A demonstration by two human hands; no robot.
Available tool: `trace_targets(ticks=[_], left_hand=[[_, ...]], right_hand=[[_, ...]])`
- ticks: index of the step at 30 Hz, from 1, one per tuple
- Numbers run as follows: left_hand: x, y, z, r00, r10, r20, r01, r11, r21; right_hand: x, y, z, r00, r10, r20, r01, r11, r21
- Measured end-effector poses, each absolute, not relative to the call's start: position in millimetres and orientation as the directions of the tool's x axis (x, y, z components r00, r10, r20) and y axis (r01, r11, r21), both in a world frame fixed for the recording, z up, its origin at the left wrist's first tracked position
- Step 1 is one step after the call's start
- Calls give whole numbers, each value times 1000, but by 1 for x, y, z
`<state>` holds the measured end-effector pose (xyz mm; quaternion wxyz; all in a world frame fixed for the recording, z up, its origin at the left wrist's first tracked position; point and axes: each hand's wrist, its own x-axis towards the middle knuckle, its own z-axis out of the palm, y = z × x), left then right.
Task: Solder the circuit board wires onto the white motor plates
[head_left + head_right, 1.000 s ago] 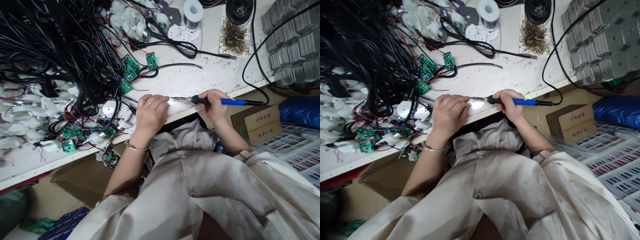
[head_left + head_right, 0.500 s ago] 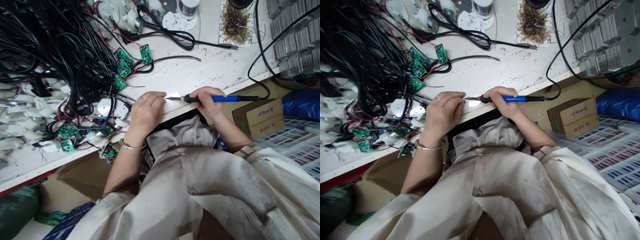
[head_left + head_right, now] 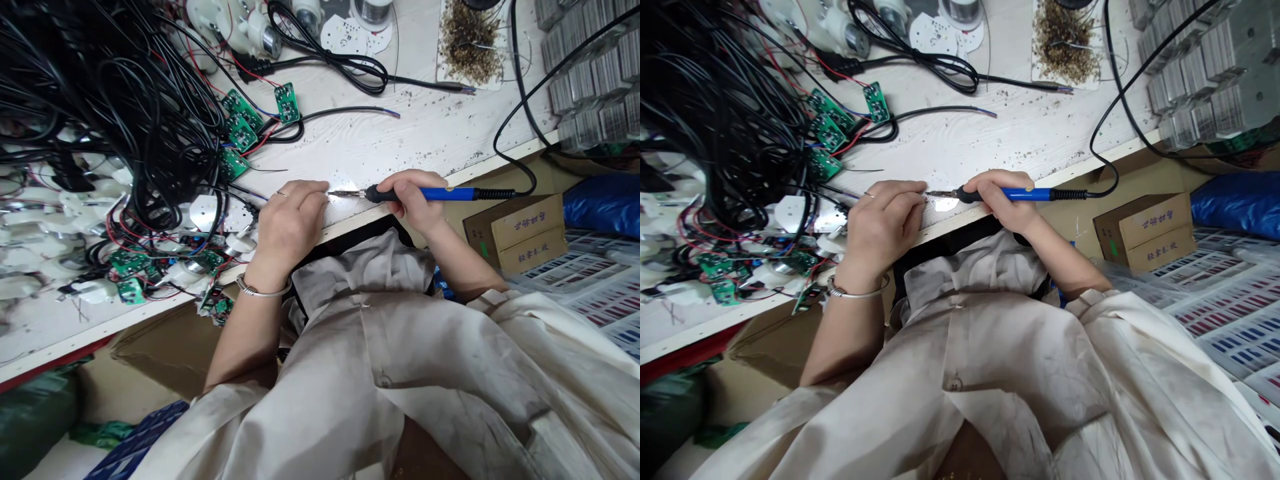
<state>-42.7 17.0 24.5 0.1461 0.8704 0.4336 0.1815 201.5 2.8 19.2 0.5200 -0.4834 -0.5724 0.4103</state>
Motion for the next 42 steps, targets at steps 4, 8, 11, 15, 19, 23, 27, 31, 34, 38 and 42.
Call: trace_targets(ticks=[4, 8, 11, 15, 19, 23, 27, 31, 34, 38, 42], left_hand=[[-43, 17, 23, 544, 813, 206, 696, -575, 430], [-43, 17, 22, 528, 827, 192, 706, -553, 442], [-42, 17, 24, 527, 828, 191, 695, -550, 463], [-37, 17, 27, 483, 856, 187, 679, -500, 537], [-30, 19, 25, 369, 912, 180, 714, -402, 574], [-29, 20, 24, 365, 912, 188, 713, -404, 573], [-28, 21, 30, 383, 906, 177, 708, -412, 574], [-26, 27, 30, 354, 917, 184, 756, -396, 521], [-26, 30, 24, 367, 914, 172, 766, -402, 501], [-28, 30, 21, 376, 913, 156, 754, -400, 522], [-29, 28, 20, 383, 909, 166, 739, -410, 535]], right_hand=[[203, 3, 16, 25, 989, 148, 142, 143, -980], [203, 2, 16, 23, 993, 115, 168, 110, -980], [203, 1, 16, 75, 990, 118, 130, 108, -986], [202, -1, 14, 165, 979, 116, 64, 107, -992], [201, -2, 11, 171, 976, 134, 40, 129, -991], [198, -5, 13, 225, 963, 146, 65, 134, -989], [192, -6, 21, 130, 962, 239, 209, 209, -955], [186, -7, 20, 20, 943, 333, 254, 318, -914], [187, -13, 14, 141, 955, 262, 161, 239, -957], [190, -16, 7, 263, 948, 178, 19, 179, -984], [191, -13, 6, 212, 962, 173, 30, 171, -985]])
